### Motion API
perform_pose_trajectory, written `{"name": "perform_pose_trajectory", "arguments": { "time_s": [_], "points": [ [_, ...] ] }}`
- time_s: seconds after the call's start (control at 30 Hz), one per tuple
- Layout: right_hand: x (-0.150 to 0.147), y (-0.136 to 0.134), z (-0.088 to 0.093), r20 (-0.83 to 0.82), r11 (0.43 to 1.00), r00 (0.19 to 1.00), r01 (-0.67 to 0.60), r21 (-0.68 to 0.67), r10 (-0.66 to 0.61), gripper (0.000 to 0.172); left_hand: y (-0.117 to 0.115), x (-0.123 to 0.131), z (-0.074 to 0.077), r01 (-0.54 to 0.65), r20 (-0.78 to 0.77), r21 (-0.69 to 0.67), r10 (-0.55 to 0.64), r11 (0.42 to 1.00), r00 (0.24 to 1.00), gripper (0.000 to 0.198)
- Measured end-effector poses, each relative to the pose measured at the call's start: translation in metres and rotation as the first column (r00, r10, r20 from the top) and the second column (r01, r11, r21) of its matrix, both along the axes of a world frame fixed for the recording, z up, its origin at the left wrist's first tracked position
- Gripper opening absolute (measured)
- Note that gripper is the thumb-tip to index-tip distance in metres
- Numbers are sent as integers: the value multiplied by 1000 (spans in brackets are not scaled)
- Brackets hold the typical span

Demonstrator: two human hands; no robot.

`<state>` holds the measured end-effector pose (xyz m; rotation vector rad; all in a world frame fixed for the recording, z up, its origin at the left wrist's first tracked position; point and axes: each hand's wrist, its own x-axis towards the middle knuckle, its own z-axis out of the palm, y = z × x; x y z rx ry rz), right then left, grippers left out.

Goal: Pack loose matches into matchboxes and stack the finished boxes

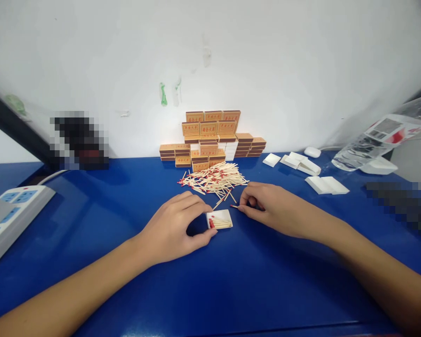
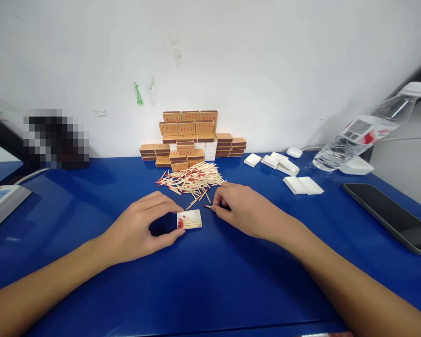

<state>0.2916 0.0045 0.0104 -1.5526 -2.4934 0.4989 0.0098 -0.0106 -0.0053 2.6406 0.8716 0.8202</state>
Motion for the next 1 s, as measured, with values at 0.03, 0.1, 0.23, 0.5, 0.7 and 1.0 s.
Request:
{"name": "perform_pose_trajectory", "arguments": {
  "time_s": [0.03,0.1,0.23,0.5,0.7,1.0],
  "points": [
    [1,0,0,-1,1000,1000,-22,10,22,16,0,0,-1,0,0,1,0,1000,1000,23],
    [1,1,-1,-6,996,997,-76,41,77,17,0,0,-2,2,-1,2,-2,1000,1000,24],
    [-4,-2,2,-67,974,981,-168,153,180,15,0,0,-2,-2,2,6,2,1000,1000,24],
    [-29,-22,-1,-128,925,942,-267,269,309,18,0,1,-1,3,6,1,-3,1000,1000,21],
    [-22,-18,7,-201,943,948,-186,276,246,14,1,1,2,6,20,11,-6,1000,1000,22],
    [-30,-23,0,-145,944,944,-267,195,297,10,1,2,0,25,9,28,-26,999,1000,22]
  ]
}}
